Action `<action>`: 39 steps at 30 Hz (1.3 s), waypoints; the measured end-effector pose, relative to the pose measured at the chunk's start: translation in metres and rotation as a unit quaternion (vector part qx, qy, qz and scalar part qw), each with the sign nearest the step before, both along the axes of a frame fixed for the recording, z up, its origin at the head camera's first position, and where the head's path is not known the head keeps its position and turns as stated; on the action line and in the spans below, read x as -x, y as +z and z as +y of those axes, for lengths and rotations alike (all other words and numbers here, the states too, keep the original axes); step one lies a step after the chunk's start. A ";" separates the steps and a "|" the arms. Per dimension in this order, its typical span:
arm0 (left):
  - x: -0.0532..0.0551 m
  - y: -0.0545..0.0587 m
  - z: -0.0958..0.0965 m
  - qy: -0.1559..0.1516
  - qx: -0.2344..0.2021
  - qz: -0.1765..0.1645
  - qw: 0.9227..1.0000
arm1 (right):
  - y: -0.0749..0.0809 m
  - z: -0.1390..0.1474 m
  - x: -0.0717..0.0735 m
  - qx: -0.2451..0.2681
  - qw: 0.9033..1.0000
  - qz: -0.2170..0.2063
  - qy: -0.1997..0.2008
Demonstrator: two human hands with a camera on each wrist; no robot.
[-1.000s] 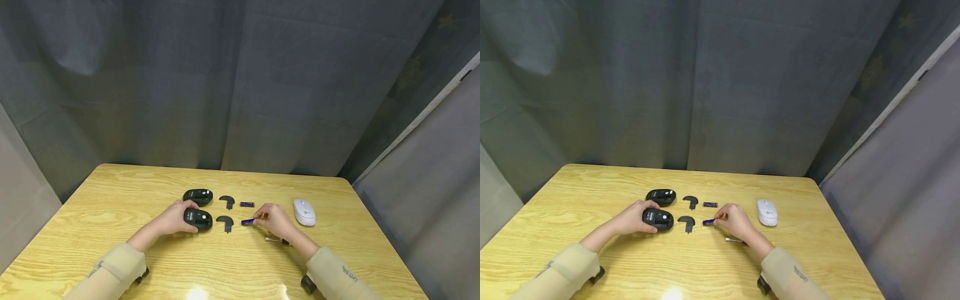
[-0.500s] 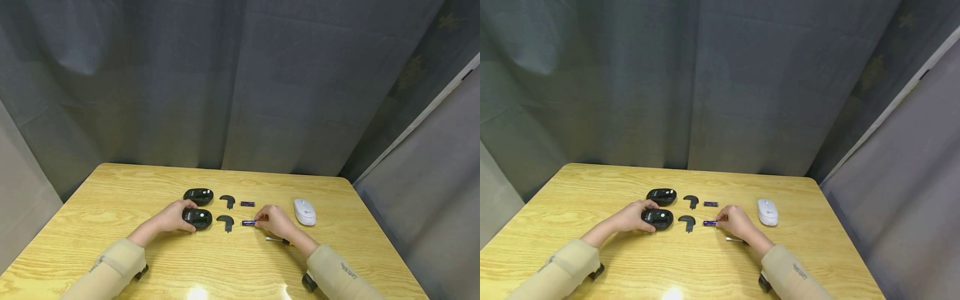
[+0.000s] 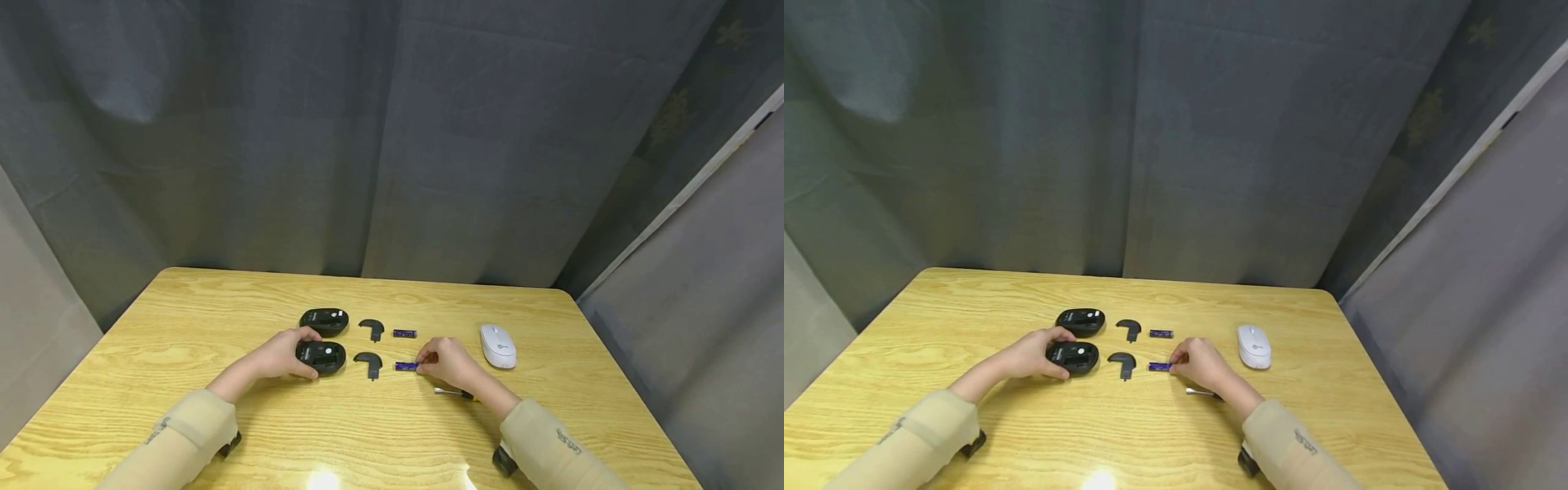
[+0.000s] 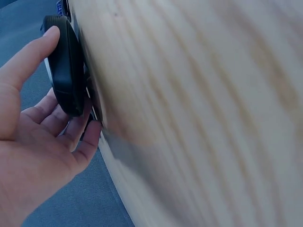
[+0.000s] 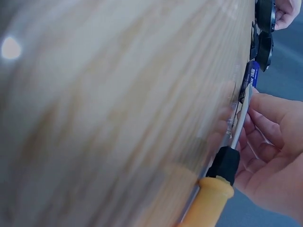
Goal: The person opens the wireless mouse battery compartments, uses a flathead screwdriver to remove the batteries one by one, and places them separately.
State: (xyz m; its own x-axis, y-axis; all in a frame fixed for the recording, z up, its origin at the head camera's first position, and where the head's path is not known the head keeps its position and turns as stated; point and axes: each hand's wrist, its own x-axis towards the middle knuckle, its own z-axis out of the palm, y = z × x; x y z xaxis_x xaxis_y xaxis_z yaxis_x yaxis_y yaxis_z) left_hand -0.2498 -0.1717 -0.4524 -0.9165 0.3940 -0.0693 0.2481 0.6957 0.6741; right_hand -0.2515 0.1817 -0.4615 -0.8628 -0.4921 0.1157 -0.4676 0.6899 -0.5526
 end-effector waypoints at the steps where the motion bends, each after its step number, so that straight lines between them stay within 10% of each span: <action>1: 0.000 0.000 0.000 0.002 -0.001 -0.002 1.000 | 0.000 0.000 0.000 0.001 1.000 -0.001 0.000; 21: -0.017 0.018 0.005 -0.003 -0.016 0.039 0.999 | 0.003 0.005 -0.001 0.017 1.000 -0.018 0.001; 39: -0.041 0.057 0.029 -0.040 -0.037 0.077 0.996 | 0.053 0.033 -0.020 0.025 0.999 0.006 -0.040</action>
